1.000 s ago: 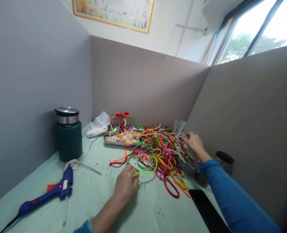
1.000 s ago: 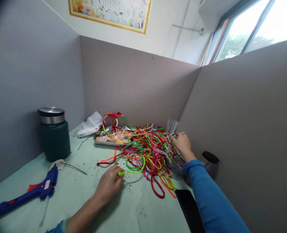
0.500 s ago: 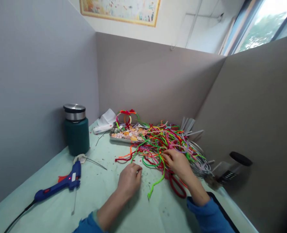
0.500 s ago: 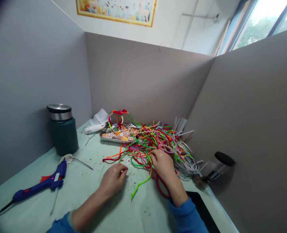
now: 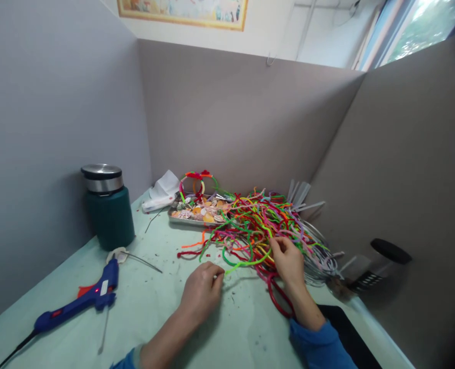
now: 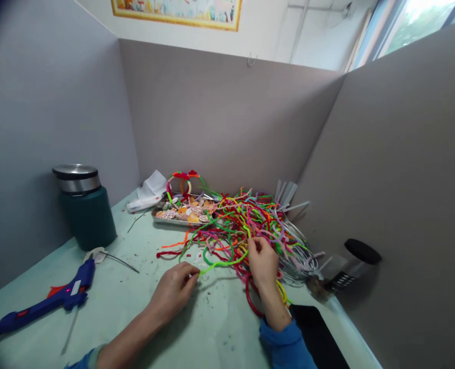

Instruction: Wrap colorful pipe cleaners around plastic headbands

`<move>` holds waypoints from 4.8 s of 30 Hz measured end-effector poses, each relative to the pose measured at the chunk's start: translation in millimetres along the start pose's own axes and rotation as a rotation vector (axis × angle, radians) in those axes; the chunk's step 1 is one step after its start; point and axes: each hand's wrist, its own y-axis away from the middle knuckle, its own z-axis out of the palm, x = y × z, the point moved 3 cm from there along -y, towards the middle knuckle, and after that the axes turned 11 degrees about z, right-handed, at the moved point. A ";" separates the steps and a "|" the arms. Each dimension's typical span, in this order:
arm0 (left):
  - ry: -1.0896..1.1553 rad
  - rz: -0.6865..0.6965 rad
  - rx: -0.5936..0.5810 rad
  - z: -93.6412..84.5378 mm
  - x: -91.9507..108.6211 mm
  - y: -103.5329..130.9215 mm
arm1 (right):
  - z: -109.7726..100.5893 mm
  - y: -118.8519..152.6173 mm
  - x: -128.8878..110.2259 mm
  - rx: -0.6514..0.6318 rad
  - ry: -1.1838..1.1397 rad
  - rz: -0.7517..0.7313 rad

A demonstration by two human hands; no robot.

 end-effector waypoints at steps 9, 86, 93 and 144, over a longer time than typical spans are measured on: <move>0.260 -0.083 -0.014 3.7 -2.0 -5.6 | 32.8 24.9 -4.9 -0.256 -0.346 0.140; -0.257 0.193 0.256 -26.8 -21.0 -4.1 | -111.3 -91.1 -32.6 0.484 0.419 -0.220; -0.230 0.202 0.240 -26.5 -17.6 -4.8 | -123.1 -101.1 -29.2 0.448 0.364 -0.174; 0.750 0.165 0.408 -56.7 -5.0 -3.2 | 66.9 106.1 -9.9 -1.012 -1.007 0.987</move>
